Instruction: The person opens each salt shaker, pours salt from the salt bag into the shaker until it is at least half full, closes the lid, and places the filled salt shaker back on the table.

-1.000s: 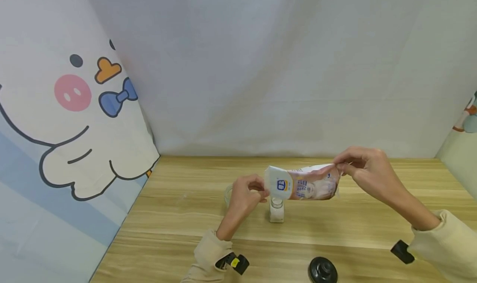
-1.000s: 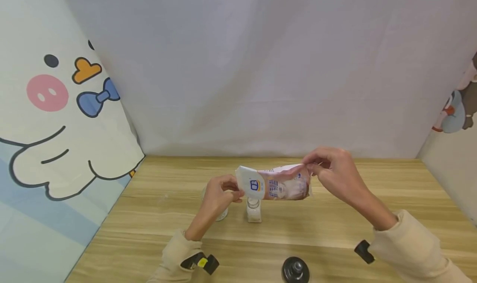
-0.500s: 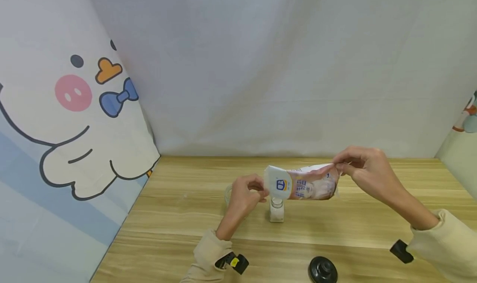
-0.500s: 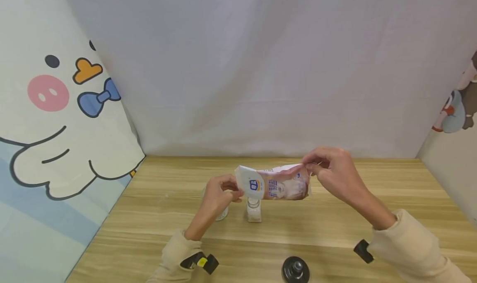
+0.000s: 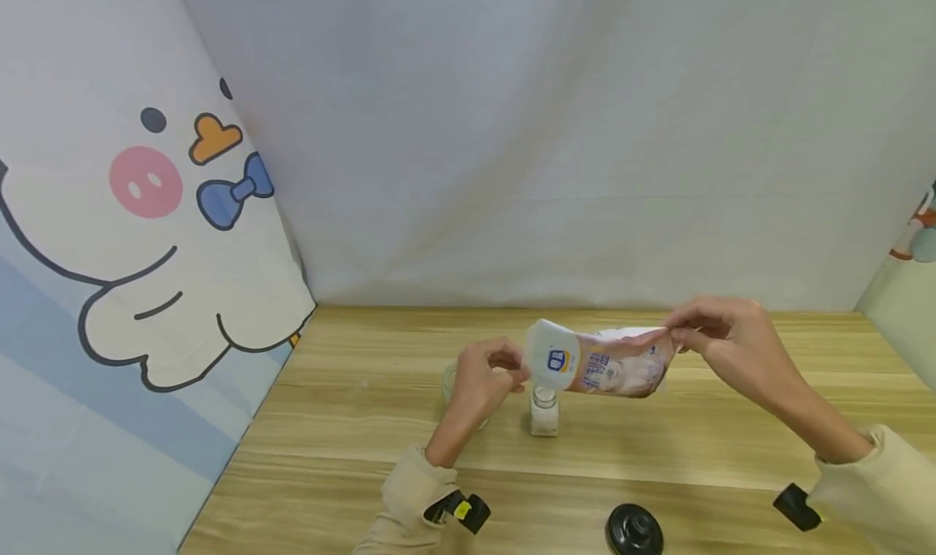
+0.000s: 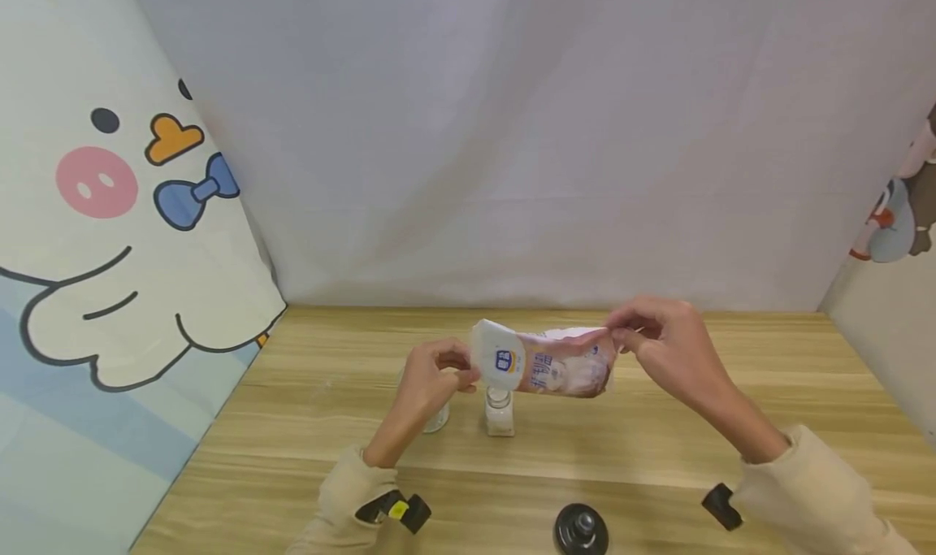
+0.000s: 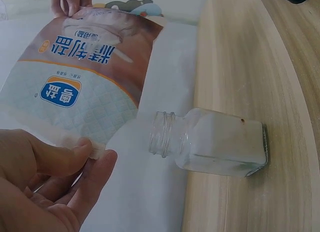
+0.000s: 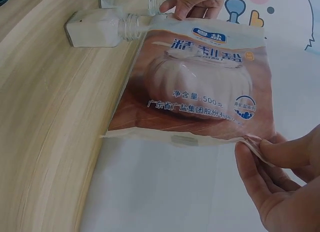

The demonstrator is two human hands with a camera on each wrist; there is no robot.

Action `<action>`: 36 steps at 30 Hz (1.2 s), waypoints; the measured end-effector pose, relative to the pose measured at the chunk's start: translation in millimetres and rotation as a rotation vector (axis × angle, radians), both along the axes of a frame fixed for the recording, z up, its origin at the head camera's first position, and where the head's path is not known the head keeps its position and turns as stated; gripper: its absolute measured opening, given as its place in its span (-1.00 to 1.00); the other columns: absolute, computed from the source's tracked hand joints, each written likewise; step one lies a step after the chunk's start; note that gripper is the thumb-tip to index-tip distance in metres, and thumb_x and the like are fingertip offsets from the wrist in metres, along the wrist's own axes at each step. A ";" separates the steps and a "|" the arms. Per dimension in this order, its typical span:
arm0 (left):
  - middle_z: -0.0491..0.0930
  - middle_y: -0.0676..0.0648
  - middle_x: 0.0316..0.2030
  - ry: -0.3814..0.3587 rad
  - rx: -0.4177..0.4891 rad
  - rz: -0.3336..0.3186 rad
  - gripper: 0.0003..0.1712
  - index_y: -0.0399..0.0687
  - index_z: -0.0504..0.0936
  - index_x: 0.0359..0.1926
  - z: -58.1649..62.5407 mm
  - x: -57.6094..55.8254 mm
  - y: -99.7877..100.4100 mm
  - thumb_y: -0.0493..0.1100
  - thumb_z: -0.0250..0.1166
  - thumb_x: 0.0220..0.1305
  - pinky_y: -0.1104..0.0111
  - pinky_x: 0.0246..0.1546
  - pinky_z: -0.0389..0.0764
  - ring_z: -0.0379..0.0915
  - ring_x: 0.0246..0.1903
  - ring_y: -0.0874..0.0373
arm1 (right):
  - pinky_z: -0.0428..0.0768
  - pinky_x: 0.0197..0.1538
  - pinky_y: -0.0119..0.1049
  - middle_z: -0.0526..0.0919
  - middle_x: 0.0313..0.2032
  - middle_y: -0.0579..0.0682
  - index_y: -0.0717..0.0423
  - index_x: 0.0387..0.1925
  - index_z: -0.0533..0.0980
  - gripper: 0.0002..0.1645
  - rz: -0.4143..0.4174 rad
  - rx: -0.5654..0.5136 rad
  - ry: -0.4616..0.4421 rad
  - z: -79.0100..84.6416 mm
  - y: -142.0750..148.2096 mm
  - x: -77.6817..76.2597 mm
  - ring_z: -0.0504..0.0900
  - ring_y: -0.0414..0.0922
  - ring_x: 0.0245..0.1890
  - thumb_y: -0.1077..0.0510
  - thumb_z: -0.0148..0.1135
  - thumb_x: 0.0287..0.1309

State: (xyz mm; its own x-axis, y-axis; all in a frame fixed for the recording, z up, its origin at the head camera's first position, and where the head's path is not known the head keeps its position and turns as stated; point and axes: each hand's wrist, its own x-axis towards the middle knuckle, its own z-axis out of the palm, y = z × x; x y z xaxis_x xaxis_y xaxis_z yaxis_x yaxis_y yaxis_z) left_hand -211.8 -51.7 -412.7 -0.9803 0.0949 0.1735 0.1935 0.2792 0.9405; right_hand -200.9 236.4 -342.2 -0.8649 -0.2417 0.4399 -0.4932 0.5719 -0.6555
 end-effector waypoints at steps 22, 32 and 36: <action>0.63 -0.07 -0.54 0.070 -0.073 0.002 -0.88 -0.24 0.66 -0.50 19.4 -5.9 15.9 -0.50 0.34 -0.02 0.41 -0.57 0.67 0.53 -0.56 0.20 | 0.67 -0.33 -0.45 0.70 -0.38 -0.06 0.39 -0.24 0.56 -0.86 -0.082 -0.224 -0.220 -66.3 25.6 16.5 0.67 -0.21 -0.43 0.42 0.21 0.13; 0.66 0.00 -0.53 0.130 -0.206 -0.034 -0.84 -0.14 0.71 -0.47 34.6 -7.8 32.9 -0.46 0.33 -0.04 0.47 -0.41 0.56 0.54 -0.49 0.20 | 0.71 -0.24 -0.26 0.68 -0.38 -0.01 0.51 -0.21 0.48 -0.83 -0.090 -0.370 -0.389 -102.2 32.3 20.4 0.68 -0.13 -0.41 0.46 0.15 0.13; 0.64 0.09 -0.55 0.135 -0.244 -0.041 -0.81 -0.07 0.72 -0.46 40.1 -6.1 39.3 -0.45 0.32 -0.03 0.47 -0.38 0.53 0.51 -0.51 0.29 | 0.70 -0.21 -0.21 0.66 -0.36 0.03 0.54 -0.22 0.45 -0.84 -0.075 -0.429 -0.451 -113.5 31.9 18.6 0.68 -0.12 -0.38 0.50 0.11 0.12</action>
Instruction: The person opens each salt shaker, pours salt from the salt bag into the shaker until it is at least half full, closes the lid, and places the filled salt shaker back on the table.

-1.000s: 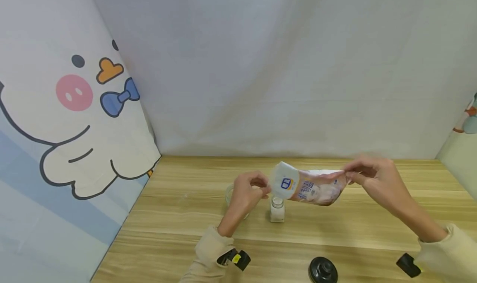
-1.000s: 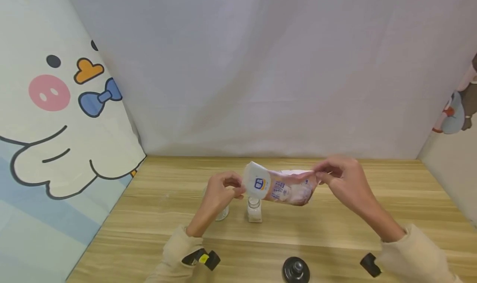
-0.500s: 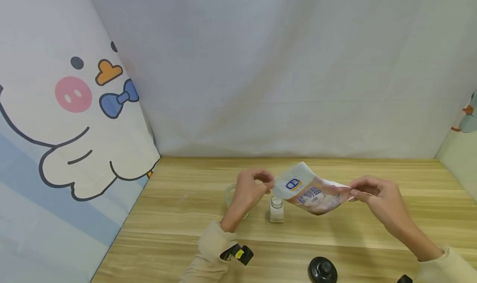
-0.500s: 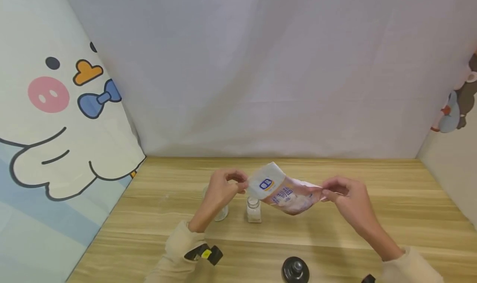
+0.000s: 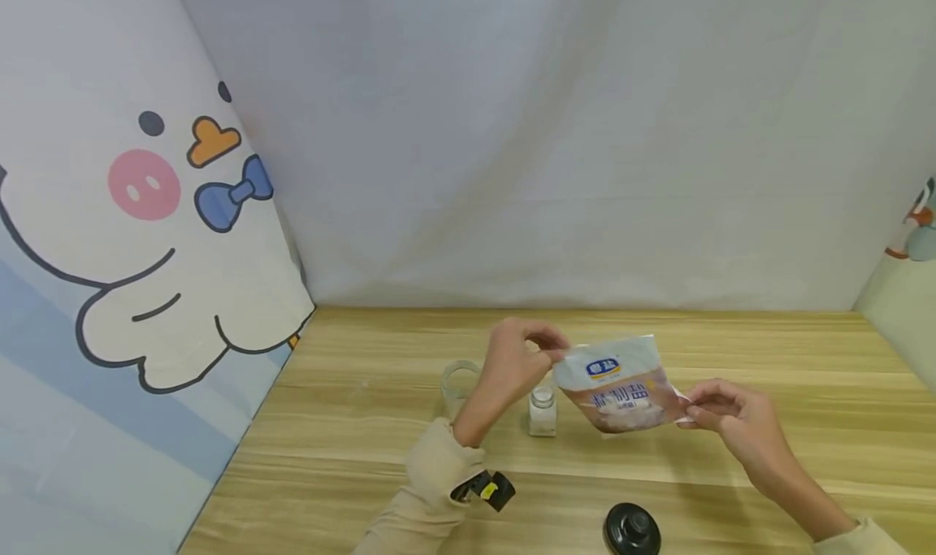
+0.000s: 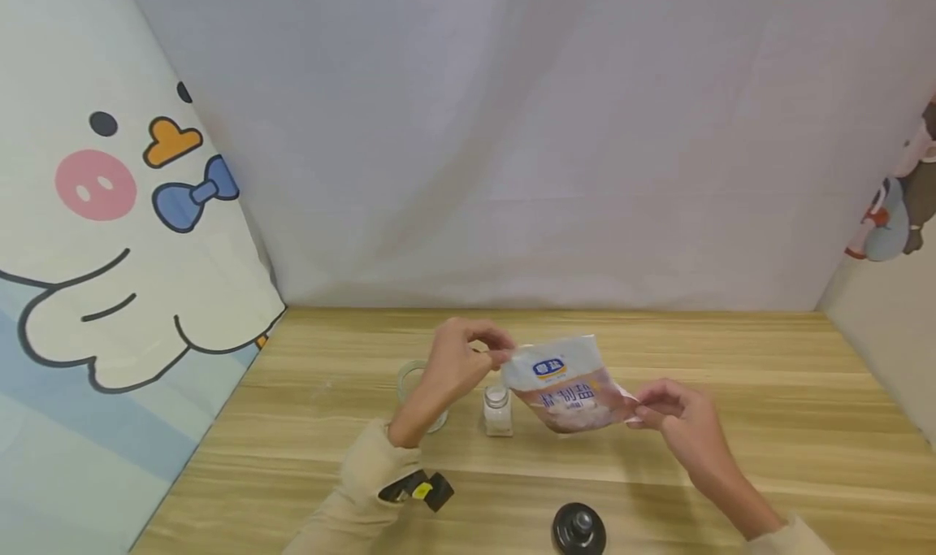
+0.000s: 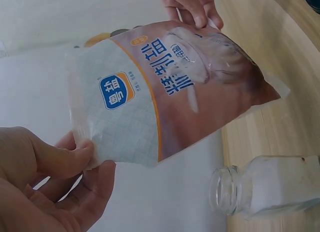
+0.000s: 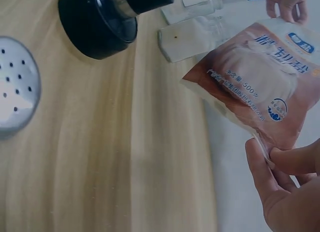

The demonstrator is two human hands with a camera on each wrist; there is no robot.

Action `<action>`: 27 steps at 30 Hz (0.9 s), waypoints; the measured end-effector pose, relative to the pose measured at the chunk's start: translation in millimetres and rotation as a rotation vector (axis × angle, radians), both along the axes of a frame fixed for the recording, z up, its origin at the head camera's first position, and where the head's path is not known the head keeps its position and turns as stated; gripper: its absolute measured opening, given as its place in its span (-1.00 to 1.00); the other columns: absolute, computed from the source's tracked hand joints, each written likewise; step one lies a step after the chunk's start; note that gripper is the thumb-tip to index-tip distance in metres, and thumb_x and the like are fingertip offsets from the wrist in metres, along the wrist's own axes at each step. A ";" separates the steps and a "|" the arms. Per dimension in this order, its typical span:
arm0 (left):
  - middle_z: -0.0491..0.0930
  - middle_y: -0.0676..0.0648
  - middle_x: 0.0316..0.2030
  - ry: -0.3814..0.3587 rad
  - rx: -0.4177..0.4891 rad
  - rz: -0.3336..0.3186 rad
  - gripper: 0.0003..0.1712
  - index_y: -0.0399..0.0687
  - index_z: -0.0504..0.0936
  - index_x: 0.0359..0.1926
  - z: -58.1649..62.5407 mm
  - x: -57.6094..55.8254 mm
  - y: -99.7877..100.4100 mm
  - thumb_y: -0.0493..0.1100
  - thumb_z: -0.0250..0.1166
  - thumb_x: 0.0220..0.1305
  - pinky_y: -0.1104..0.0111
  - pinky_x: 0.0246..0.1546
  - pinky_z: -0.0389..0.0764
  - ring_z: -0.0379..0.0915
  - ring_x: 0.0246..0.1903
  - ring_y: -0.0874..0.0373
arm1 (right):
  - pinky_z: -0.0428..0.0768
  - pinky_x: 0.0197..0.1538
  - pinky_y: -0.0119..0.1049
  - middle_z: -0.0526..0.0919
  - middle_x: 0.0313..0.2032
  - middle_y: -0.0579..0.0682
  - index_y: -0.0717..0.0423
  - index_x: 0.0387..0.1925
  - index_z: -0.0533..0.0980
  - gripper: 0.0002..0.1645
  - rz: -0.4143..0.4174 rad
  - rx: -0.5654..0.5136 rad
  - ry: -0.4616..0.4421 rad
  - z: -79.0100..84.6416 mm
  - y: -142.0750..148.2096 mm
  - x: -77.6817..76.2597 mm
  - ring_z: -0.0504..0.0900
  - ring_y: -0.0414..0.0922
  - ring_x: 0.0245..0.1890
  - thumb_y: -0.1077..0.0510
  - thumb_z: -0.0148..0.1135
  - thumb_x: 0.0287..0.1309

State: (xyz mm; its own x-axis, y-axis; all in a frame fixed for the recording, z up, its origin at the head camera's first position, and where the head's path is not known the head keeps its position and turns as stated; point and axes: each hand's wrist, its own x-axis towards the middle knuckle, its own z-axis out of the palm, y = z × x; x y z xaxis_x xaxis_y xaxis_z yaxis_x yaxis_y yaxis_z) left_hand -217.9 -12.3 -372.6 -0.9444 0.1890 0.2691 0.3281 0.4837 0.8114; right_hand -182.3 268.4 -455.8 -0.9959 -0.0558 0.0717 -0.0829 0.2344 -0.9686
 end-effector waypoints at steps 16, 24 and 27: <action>0.64 0.14 -0.54 0.067 -0.041 -0.080 -0.74 -0.02 0.73 -0.49 20.5 11.7 7.5 -0.47 0.26 0.04 0.54 -0.53 0.51 0.49 -0.48 0.31 | 0.70 -0.22 -0.15 0.67 -0.27 0.13 0.49 -0.12 0.44 -0.69 0.073 -0.018 -0.089 -12.5 -19.1 10.6 0.67 -0.10 -0.33 0.51 0.17 0.04; 0.67 0.10 -0.49 0.096 0.004 -0.089 -0.75 -0.06 0.74 -0.44 32.9 19.9 -6.4 -0.48 0.28 0.03 0.54 -0.48 0.60 0.52 -0.47 0.32 | 0.65 -0.34 -0.25 0.67 -0.28 0.08 0.40 -0.12 0.48 -0.73 0.086 0.090 -0.065 7.7 -20.9 19.5 0.61 -0.10 -0.41 0.33 0.22 0.14; 0.67 0.06 -0.48 0.097 0.044 -0.084 -0.77 -0.10 0.73 -0.42 38.4 23.3 -15.3 -0.49 0.30 0.01 0.50 -0.51 0.62 0.53 -0.47 0.29 | 0.63 -0.36 -0.29 0.67 -0.34 0.03 0.39 -0.16 0.50 -0.76 0.102 0.109 -0.014 20.8 -20.3 20.9 0.59 -0.14 -0.46 0.30 0.23 0.16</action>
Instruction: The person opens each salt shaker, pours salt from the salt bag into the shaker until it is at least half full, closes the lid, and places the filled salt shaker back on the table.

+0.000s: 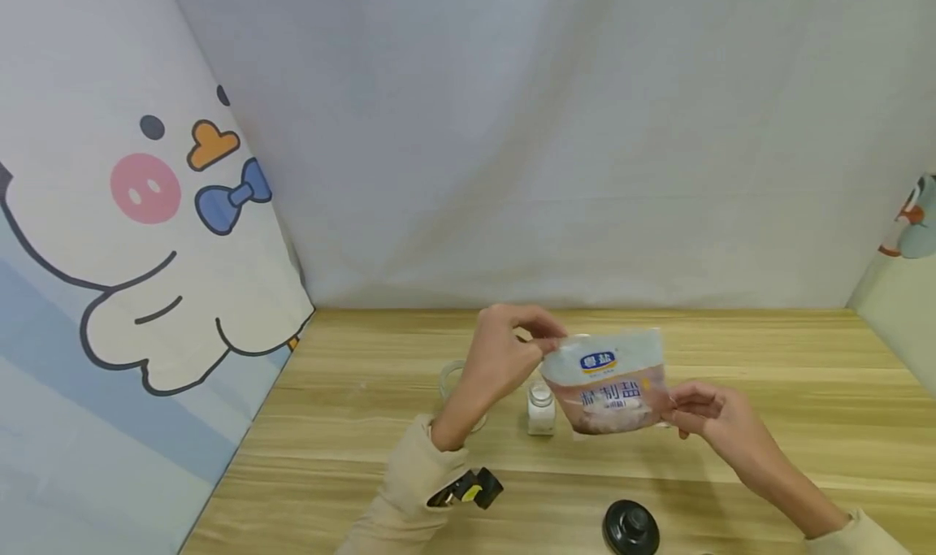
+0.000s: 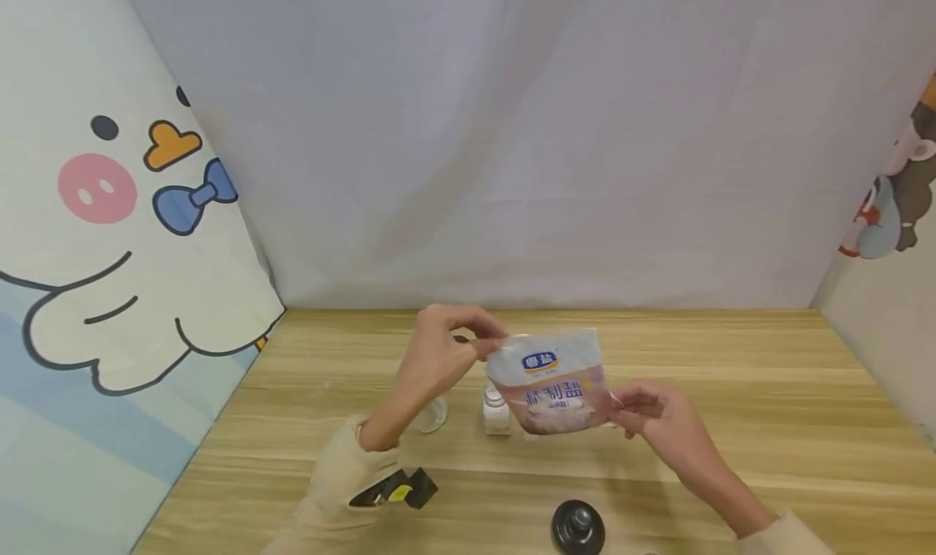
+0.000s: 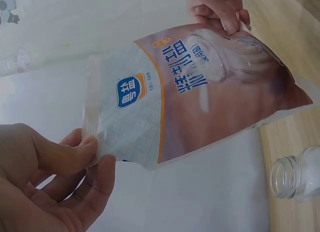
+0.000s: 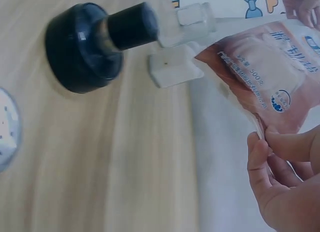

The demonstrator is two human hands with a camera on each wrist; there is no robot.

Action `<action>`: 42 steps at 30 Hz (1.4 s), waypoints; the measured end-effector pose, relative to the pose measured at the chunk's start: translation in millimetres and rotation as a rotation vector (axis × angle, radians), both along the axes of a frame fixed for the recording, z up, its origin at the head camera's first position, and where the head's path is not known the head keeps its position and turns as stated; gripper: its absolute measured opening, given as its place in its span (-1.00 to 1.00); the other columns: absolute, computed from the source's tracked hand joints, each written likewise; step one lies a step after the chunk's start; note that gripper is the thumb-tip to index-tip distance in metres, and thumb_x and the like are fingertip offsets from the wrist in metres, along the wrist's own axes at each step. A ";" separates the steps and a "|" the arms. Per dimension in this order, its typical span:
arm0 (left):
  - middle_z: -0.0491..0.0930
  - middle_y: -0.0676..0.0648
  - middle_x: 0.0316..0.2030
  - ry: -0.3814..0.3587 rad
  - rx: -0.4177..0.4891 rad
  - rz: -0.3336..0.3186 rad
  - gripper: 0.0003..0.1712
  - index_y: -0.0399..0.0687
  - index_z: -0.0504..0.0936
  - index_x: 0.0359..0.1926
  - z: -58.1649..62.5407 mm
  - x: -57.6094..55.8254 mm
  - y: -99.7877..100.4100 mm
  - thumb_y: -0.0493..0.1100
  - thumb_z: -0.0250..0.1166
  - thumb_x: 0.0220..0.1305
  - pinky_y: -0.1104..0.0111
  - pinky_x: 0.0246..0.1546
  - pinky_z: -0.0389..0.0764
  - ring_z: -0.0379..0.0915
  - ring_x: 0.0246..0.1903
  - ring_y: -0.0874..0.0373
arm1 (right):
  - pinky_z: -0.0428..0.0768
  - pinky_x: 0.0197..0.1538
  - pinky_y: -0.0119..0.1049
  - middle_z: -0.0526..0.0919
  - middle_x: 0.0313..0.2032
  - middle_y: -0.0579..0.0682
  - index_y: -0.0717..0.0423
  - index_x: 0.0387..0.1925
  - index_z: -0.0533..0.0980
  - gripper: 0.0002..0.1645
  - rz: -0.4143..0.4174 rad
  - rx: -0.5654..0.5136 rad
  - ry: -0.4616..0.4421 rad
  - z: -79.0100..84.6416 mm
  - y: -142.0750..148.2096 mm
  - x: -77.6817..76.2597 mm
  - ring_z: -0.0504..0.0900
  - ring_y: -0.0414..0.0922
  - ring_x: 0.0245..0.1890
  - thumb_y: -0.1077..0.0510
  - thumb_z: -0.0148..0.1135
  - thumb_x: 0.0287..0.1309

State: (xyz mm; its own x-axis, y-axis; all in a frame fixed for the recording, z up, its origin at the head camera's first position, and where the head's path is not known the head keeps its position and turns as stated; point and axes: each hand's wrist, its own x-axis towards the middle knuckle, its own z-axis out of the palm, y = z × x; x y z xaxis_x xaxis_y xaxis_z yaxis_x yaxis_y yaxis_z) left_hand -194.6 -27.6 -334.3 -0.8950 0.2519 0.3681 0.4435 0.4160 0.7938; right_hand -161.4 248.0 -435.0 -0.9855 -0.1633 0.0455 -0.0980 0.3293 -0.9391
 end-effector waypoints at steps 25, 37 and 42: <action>0.65 -0.14 -0.38 -0.136 0.287 0.130 -0.86 -0.23 0.70 -0.35 9.6 3.5 -70.4 -0.47 0.34 0.05 0.23 -0.40 0.72 0.59 -0.36 0.02 | 0.71 -0.34 -0.25 0.70 -0.31 0.06 0.20 -0.28 0.62 -0.89 0.137 0.161 0.248 112.7 -35.0 -29.6 0.68 -0.10 -0.47 0.24 0.24 0.18; 0.63 -0.23 -0.38 -0.166 0.387 0.161 -0.82 -0.34 0.65 -0.34 -3.1 -6.1 -92.3 -0.56 0.29 -0.02 0.22 -0.41 0.72 0.59 -0.39 0.01 | 0.68 -0.32 -0.25 0.69 -0.37 0.06 0.21 -0.25 0.62 -0.86 0.152 0.209 0.224 131.3 -59.1 -47.7 0.67 -0.10 -0.50 0.23 0.23 0.18; 0.62 -0.27 -0.38 -0.178 0.404 0.190 -0.82 -0.40 0.63 -0.33 -6.6 -9.2 -97.7 -0.58 0.29 -0.02 0.24 -0.42 0.72 0.59 -0.41 0.04 | 0.67 -0.30 -0.22 0.69 -0.37 0.05 0.21 -0.24 0.62 -0.85 0.161 0.238 0.225 137.9 -66.9 -56.0 0.66 -0.10 -0.49 0.24 0.20 0.20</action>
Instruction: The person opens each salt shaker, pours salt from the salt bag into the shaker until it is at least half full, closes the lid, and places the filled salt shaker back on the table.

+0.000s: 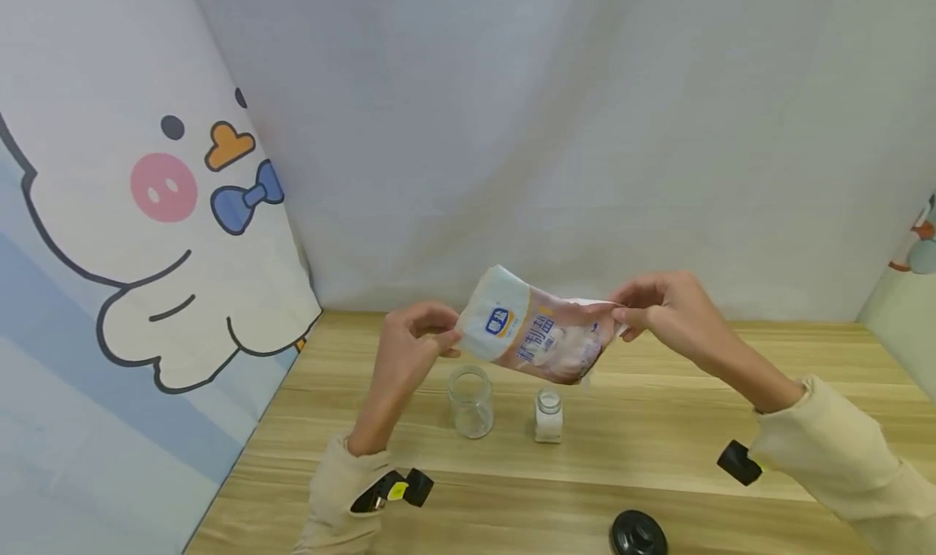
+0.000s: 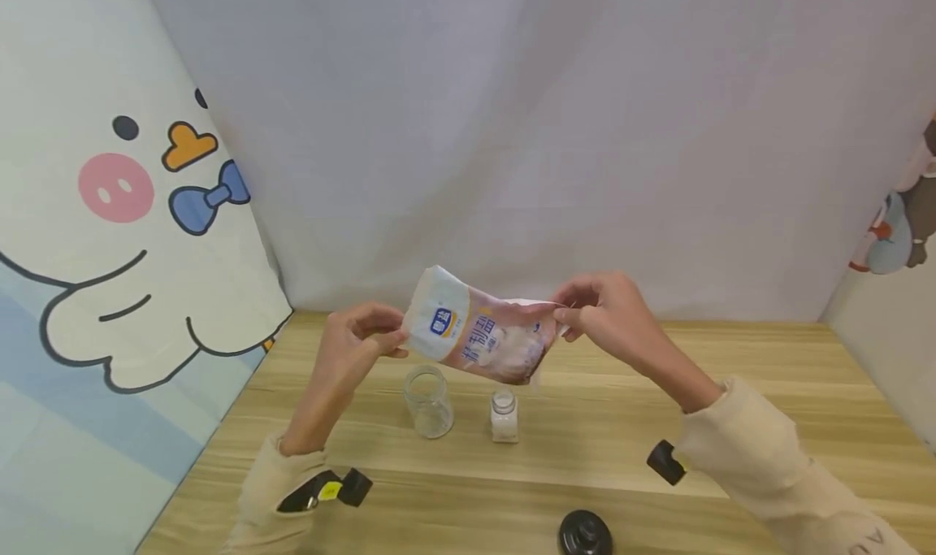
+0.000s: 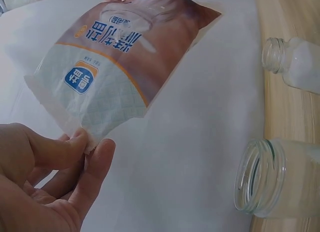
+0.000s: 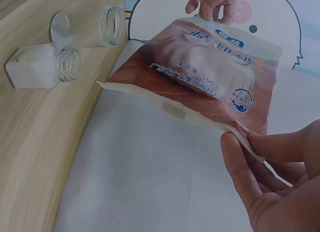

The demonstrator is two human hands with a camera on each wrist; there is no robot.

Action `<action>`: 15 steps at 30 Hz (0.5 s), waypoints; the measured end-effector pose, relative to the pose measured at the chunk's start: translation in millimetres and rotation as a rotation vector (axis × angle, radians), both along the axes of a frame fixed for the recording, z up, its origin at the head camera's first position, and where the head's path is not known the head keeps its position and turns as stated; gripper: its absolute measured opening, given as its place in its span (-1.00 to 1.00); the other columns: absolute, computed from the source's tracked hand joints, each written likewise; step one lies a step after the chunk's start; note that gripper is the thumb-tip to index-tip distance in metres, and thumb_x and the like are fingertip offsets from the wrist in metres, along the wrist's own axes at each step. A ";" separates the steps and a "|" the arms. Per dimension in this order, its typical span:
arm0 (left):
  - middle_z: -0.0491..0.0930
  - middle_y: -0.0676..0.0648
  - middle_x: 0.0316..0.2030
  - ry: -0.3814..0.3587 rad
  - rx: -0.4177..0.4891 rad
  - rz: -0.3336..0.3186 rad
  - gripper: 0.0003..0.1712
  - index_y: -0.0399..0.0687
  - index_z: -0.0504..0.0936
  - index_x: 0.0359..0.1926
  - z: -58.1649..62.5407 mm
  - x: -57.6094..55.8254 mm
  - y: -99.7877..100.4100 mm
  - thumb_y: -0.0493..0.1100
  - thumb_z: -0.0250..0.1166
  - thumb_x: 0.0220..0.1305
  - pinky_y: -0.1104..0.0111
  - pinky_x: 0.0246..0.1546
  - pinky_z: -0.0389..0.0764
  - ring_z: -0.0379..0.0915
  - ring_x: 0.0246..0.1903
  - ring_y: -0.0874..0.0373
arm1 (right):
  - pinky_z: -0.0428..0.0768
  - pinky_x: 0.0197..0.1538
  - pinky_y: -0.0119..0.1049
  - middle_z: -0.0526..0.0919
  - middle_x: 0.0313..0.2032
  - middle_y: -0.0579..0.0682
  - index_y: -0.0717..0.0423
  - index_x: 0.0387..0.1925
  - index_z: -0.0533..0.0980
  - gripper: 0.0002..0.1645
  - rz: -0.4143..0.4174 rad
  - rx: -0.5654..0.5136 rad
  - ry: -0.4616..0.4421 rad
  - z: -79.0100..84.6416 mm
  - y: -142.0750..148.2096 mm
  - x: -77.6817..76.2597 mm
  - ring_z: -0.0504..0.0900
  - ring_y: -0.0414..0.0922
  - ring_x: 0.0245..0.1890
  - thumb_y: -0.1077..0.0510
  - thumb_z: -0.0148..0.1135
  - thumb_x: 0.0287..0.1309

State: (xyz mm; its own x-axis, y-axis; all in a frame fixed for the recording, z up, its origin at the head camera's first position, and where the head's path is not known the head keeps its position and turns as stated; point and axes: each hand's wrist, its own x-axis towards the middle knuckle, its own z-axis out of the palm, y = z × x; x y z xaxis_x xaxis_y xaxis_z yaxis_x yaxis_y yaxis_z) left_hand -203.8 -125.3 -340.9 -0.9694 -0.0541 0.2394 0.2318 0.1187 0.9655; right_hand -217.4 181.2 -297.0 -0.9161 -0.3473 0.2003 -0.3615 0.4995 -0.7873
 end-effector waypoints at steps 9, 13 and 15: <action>0.62 -0.26 -0.39 -0.044 -0.007 0.044 -0.84 -0.42 0.63 -0.32 -8.0 -3.5 -8.3 -0.55 0.28 0.00 0.26 -0.41 0.72 0.58 -0.42 0.04 | 0.69 -0.37 -0.26 0.69 -0.36 0.13 0.32 -0.25 0.60 -0.84 0.023 -0.007 -0.014 6.6 -14.6 -13.8 0.65 -0.07 -0.50 0.34 0.17 0.14; 0.63 -0.26 -0.37 -0.057 -0.028 0.048 -0.84 -0.39 0.64 -0.30 -13.0 -3.9 -12.7 -0.53 0.27 0.03 0.26 -0.41 0.72 0.59 -0.39 0.00 | 0.70 -0.39 -0.29 0.68 -0.36 0.16 0.36 -0.25 0.59 -0.84 0.036 0.002 -0.007 5.8 -20.7 -18.3 0.65 -0.06 -0.50 0.37 0.17 0.13; 0.63 -0.26 -0.37 -0.059 -0.034 0.046 -0.83 -0.39 0.64 -0.29 -16.6 -4.4 -14.7 -0.54 0.27 0.04 0.26 -0.41 0.72 0.60 -0.40 0.00 | 0.70 -0.40 -0.29 0.68 -0.37 0.17 0.37 -0.25 0.59 -0.84 0.044 0.004 -0.004 4.0 -23.7 -20.6 0.65 -0.02 -0.49 0.39 0.16 0.13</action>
